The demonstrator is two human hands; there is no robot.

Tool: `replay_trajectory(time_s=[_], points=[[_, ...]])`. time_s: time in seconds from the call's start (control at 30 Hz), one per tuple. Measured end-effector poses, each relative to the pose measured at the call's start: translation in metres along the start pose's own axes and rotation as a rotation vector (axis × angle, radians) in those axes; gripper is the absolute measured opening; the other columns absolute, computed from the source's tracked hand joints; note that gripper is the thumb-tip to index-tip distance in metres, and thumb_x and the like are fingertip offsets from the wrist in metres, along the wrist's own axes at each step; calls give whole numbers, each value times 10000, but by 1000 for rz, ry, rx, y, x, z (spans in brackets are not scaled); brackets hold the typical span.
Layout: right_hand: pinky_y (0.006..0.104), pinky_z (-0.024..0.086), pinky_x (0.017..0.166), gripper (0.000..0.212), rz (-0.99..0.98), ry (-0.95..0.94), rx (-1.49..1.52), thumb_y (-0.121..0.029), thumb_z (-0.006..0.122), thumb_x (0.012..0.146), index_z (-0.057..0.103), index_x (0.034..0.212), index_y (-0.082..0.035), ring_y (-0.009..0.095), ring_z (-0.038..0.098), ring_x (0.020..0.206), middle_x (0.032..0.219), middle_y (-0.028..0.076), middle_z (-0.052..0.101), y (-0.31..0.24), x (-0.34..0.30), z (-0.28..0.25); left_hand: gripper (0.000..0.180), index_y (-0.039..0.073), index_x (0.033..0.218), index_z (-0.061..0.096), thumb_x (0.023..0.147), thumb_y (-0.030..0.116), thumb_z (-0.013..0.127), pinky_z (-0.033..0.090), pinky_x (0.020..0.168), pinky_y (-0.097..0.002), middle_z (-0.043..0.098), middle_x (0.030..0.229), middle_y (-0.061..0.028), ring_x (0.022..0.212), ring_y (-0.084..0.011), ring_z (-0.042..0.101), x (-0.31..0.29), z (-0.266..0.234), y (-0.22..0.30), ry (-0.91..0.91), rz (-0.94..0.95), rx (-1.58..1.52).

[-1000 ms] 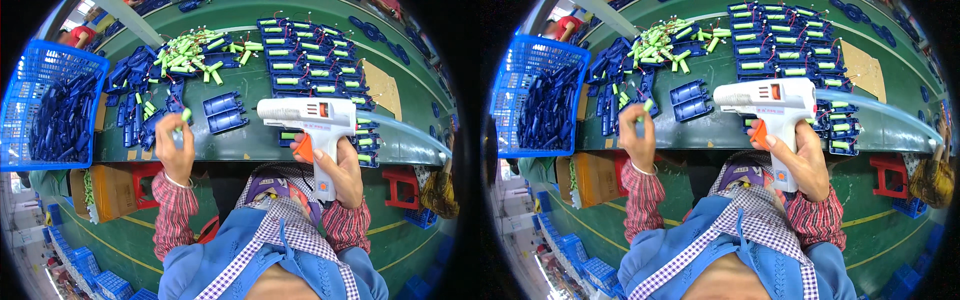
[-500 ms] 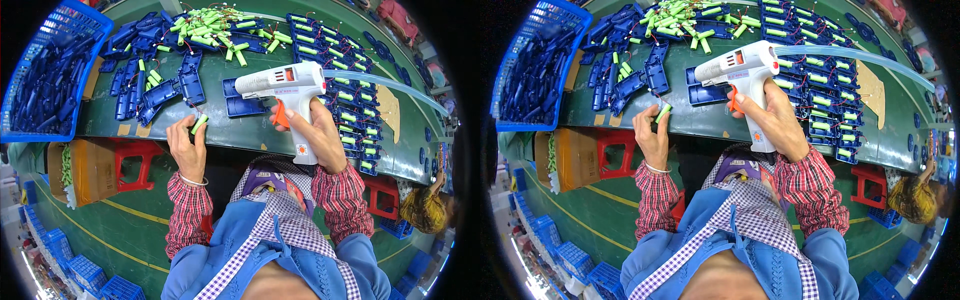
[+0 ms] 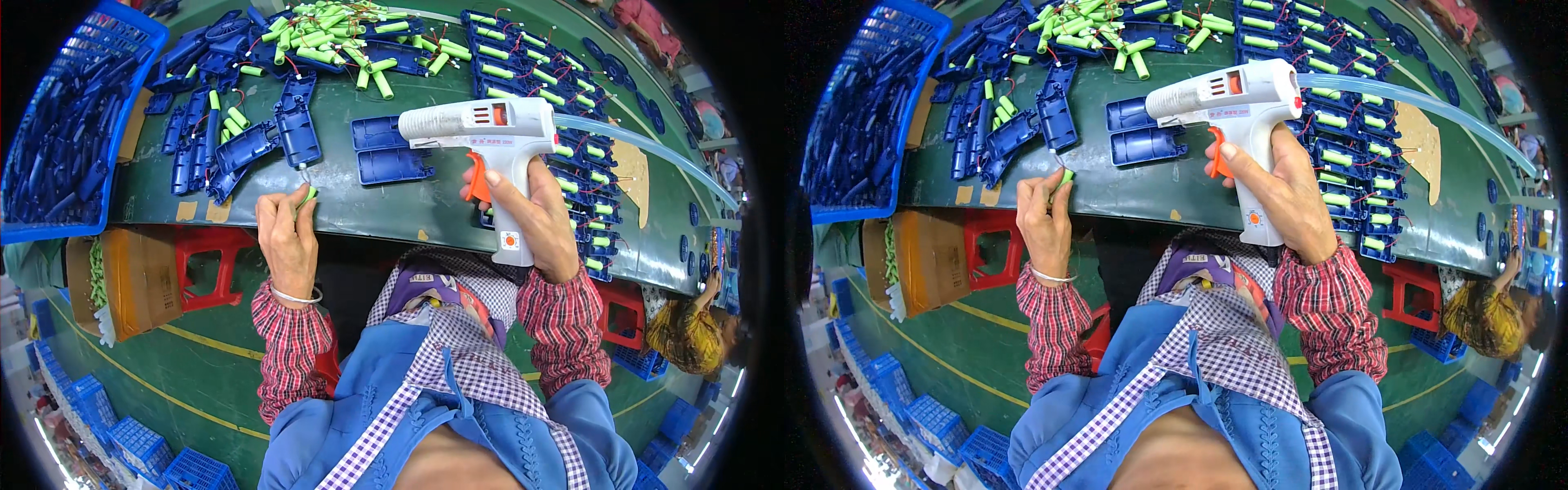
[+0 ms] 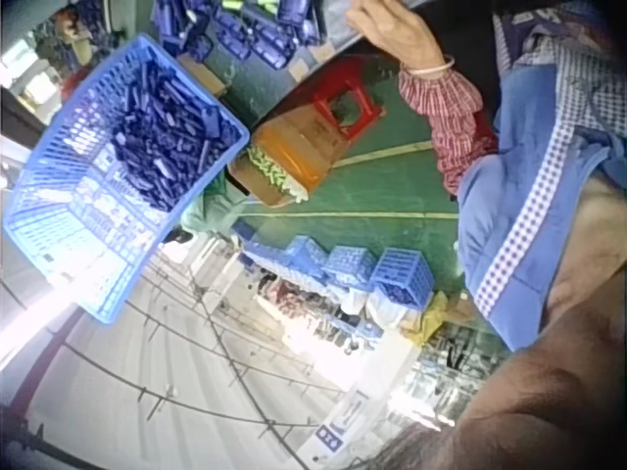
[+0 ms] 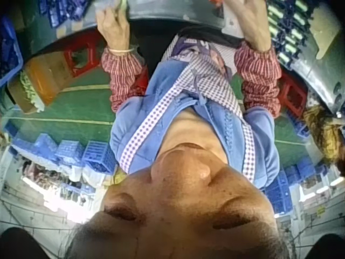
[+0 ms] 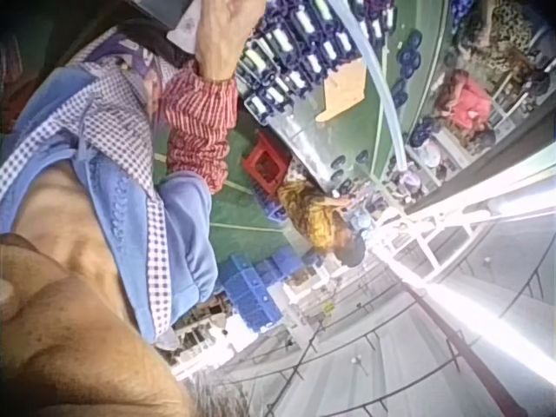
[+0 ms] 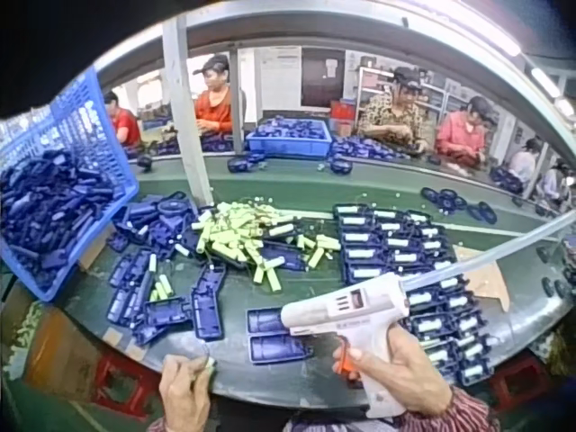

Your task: Apply hot glue to blue plastic housings and insert AA batteries into them on an assembly line.

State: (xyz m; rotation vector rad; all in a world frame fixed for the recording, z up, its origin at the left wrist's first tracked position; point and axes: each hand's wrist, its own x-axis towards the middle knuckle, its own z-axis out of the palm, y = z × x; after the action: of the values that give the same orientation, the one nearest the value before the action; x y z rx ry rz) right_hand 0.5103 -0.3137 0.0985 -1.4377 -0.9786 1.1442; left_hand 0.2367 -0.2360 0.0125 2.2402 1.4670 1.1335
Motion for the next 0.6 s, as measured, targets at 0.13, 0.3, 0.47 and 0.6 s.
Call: replay_trajectory(time_s=[0.13, 0.3, 0.47, 0.6], points=[[291, 517, 771, 373, -14, -25, -54, -206, 592, 965, 491, 1215, 52, 159, 649, 889, 1027, 125, 664, 6, 2, -3, 210, -67, 1012, 639, 808, -49, 686, 466, 753, -398, 546, 886, -146, 848, -308, 559, 0, -6, -1, -69, -28, 43], [297, 517, 778, 367, -25, -6, -37, -205, 585, 969, 488, 1208, 56, 156, 644, 871, 1007, 126, 659, 11, 1, -2, 156, -60, 958, 624, 819, -29, 689, 481, 728, -402, 581, 888, -166, 814, -319, 581, 6, -8, 2, -78, -52, 45], [301, 531, 760, 348, 23, -14, 75, -196, 592, 969, 490, 1184, 57, 180, 652, 862, 1006, 138, 653, 8, -3, -3, 119, -30, 928, 641, 842, 25, 703, 508, 632, -354, 644, 877, -150, 724, -262, 640, 35, -4, 18, -53, 12, -170], [312, 551, 759, 368, 27, 7, 117, -182, 591, 971, 478, 1218, 66, 200, 661, 882, 1023, 152, 651, 6, -7, -1, 163, -15, 959, 688, 824, 62, 735, 493, 661, -282, 682, 864, -113, 697, -167, 622, 86, 25, 22, -118, 138, -315]])
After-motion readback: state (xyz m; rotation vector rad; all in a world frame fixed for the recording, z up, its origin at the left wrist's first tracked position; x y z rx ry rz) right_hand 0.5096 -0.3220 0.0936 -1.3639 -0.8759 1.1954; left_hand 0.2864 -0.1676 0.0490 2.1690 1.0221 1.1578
